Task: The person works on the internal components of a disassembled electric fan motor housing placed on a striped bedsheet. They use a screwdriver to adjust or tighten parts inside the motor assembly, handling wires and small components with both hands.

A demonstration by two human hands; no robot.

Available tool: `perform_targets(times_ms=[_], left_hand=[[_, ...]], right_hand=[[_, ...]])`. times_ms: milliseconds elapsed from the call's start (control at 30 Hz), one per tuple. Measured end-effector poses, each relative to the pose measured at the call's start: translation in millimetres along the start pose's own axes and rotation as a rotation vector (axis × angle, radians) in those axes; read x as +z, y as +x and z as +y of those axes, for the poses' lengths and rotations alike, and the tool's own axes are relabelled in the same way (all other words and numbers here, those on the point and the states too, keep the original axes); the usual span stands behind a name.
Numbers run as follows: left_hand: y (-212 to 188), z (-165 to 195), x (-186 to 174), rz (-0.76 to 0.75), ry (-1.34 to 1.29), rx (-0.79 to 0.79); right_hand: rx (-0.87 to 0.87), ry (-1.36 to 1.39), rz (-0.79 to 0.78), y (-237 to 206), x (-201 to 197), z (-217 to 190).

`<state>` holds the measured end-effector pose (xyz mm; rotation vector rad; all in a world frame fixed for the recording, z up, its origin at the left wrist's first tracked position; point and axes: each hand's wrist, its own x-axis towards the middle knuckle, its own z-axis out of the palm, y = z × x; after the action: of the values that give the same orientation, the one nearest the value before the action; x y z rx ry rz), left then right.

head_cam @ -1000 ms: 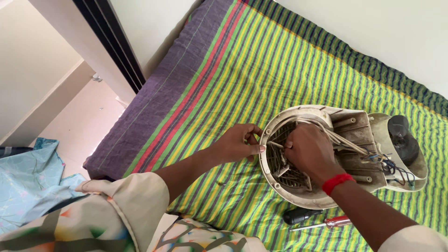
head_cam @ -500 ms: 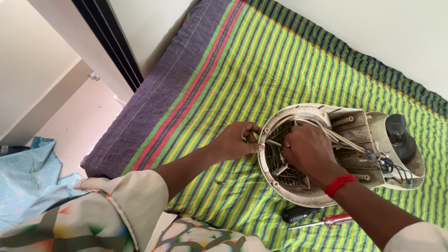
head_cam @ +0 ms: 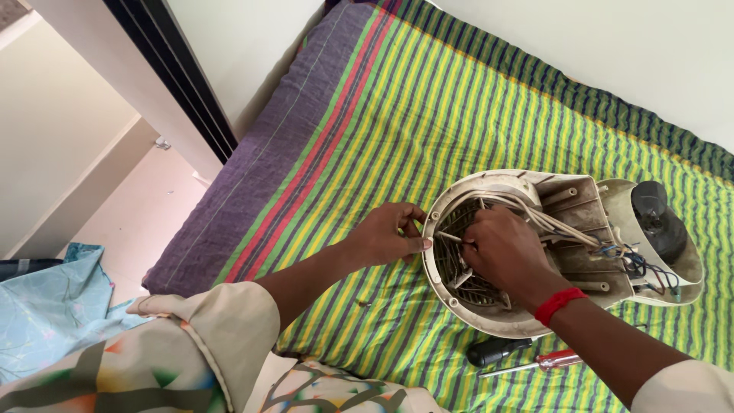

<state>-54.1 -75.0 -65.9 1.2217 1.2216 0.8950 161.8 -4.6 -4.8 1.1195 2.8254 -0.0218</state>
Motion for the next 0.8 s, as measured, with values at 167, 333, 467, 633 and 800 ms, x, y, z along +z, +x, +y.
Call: perform_targets(times_ms=[167, 333, 467, 633, 800], left_hand=[[-1.1, 0.4, -0.2, 0.012, -0.013, -0.043], [0.8, 0.1, 0.8, 0.007, 0.007, -0.042], [3.3, -2.7, 0.0, 0.002, 0.03, -0.035], [3.8, -4.9, -0.5, 0.002, 0.032, -0.014], [4.5, -4.4, -2.2, -0.013, 0.05, -0.043]], right_hand=[[0.024, -0.015, -0.053, 0.9, -4.2, -0.4], [0.02, -0.016, -0.052, 0.2, -9.2, 0.1], [-0.008, 0.046, -0.032, -0.9, -9.4, 2.2], [-0.046, 0.146, 0.008, -3.3, -7.1, 8.2], [0.012, 0.23, -0.001, -4.4, -0.6, 15.6]])
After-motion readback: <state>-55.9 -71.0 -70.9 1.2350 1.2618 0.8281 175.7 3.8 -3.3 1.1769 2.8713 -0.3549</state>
